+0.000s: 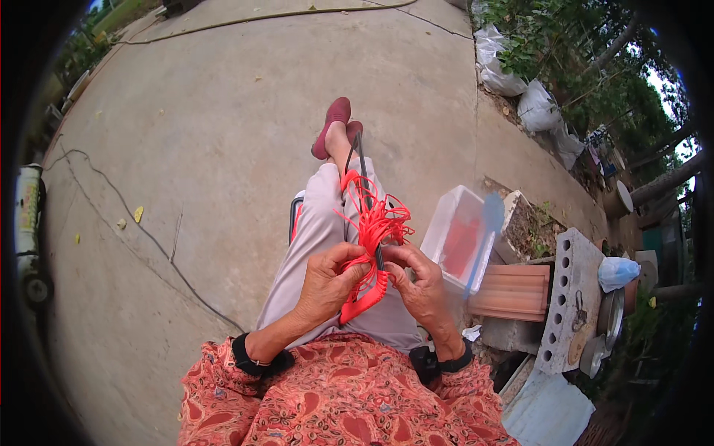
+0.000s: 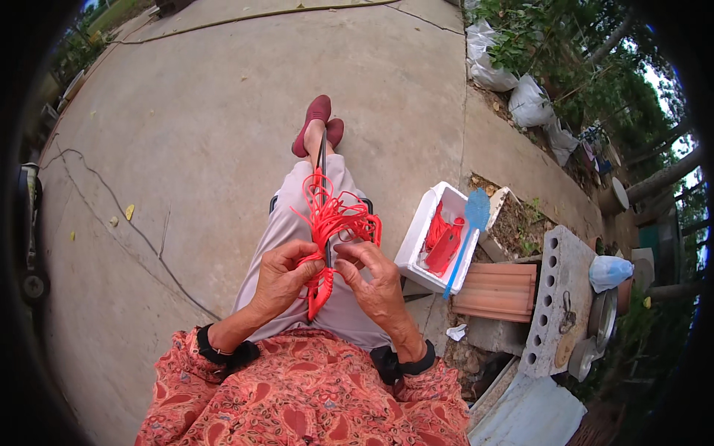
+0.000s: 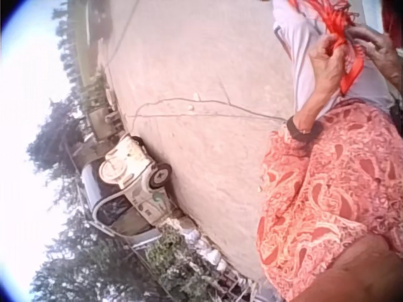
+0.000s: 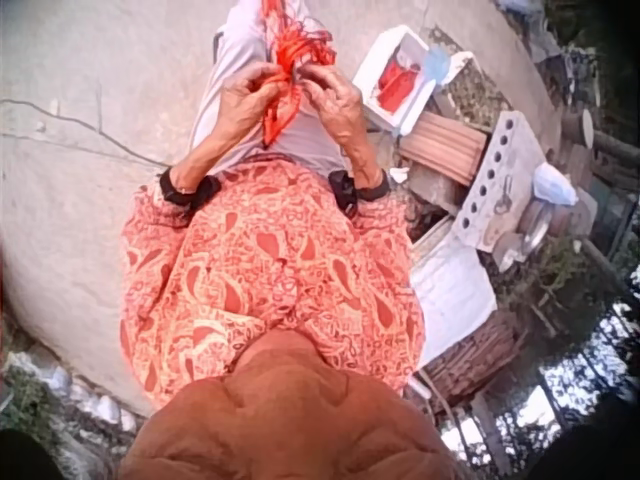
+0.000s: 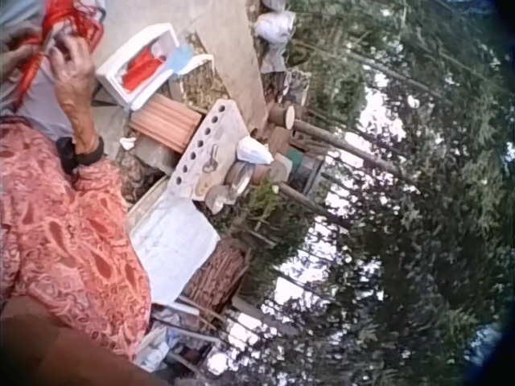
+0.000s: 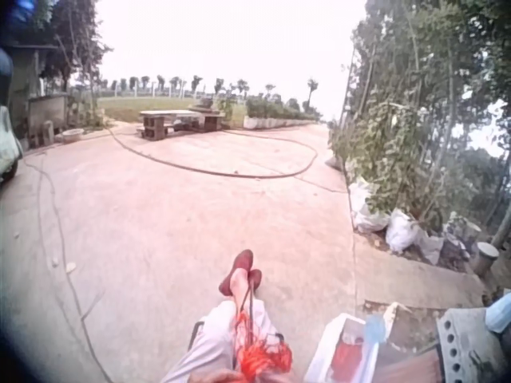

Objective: Winding and bundling long strands of red plastic rope around a specialized tool.

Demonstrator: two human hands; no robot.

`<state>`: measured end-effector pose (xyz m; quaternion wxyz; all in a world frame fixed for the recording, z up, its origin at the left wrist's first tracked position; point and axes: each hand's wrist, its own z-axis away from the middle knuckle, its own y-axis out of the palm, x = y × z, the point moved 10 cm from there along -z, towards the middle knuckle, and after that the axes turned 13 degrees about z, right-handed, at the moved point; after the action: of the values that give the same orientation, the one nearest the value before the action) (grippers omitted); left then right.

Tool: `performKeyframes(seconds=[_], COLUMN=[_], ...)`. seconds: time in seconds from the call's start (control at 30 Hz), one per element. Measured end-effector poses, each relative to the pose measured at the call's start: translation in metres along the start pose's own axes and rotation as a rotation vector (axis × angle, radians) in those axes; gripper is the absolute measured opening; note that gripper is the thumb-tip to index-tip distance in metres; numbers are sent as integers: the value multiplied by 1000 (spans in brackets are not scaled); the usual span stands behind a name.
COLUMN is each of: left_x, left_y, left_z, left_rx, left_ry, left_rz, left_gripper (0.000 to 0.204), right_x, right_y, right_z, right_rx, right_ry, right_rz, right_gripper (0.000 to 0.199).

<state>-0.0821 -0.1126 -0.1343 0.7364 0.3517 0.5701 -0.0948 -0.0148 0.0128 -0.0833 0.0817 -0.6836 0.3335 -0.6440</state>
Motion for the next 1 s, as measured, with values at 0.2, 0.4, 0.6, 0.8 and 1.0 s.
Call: performKeyframes(seconds=[0.2,0.4,0.6,0.8,1.0], left_x=[0,-54,-40,5,11], left_y=[0,18,7,26,38], left_z=[3,11,12,24,20], left_rx=[-59,-39,82,133,186], left_ry=[-30,558,269,-418,-486], left_rz=[3,-675,-393,421,595], left_gripper=[9,18,19,37,29], right_x=[-16,-27,-50,-4,37], right_y=[13,32,21,-27,-33], right_z=[2,0,2,-11,-33], right_rx=[39,48,163,48,141], right_ry=[60,81,277,-52,-70], right_rz=[-109,-188,-311,-65,-1404], right_gripper=[26,37,30,25,34])
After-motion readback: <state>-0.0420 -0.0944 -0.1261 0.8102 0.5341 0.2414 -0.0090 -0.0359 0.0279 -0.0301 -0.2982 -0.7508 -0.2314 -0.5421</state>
